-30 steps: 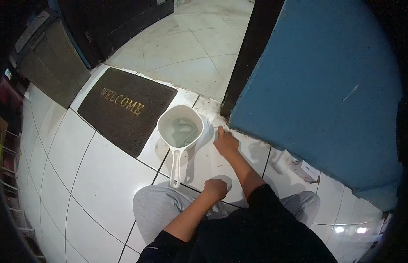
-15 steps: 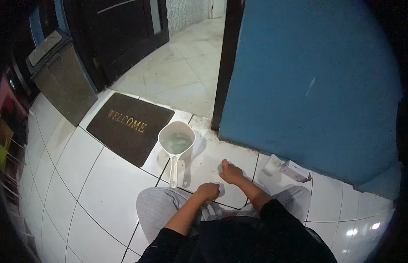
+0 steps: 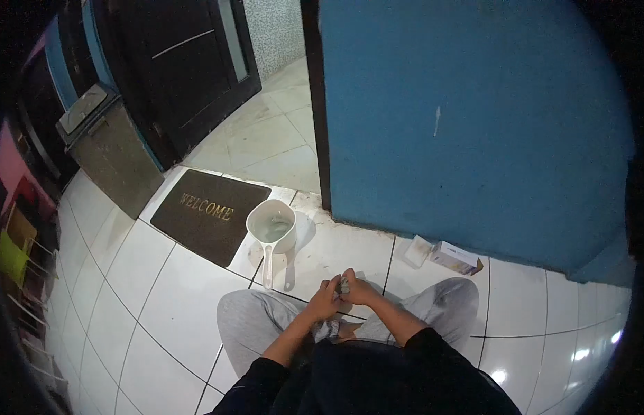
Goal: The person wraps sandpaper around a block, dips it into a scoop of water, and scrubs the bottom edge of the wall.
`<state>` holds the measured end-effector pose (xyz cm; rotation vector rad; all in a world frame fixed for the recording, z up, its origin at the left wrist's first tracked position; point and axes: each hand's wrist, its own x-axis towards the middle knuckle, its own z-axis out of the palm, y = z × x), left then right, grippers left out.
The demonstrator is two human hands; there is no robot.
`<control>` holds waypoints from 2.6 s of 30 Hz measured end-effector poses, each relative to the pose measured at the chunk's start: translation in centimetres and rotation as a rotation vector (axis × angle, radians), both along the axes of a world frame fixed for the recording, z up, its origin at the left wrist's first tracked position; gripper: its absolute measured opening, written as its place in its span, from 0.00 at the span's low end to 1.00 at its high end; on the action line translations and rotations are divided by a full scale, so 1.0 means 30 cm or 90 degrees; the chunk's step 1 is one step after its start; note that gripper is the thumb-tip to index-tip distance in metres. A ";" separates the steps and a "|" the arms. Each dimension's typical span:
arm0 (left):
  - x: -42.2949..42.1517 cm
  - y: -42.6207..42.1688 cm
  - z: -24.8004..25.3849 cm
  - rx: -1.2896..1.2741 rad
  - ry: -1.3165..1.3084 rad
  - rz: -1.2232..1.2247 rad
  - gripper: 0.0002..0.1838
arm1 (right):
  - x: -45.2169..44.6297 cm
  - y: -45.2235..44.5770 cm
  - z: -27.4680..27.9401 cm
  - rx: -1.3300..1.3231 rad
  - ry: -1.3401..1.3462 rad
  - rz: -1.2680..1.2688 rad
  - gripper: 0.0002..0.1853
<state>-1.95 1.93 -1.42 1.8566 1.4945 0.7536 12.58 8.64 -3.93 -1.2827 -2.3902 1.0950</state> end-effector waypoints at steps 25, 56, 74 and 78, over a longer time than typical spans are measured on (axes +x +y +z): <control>0.155 0.220 -0.051 0.028 0.490 0.102 0.20 | 0.484 0.234 0.389 0.007 -0.151 -0.031 0.19; 0.145 0.541 -0.022 0.131 0.279 0.030 0.19 | 0.527 0.329 0.374 -0.043 -0.124 -0.031 0.20; 0.364 0.648 -0.045 0.214 0.218 -0.004 0.22 | 0.559 0.330 0.392 -0.056 -0.082 -0.029 0.20; 0.392 0.660 -0.054 0.229 0.310 0.011 0.21 | 0.558 0.334 0.385 -0.055 -0.069 -0.027 0.20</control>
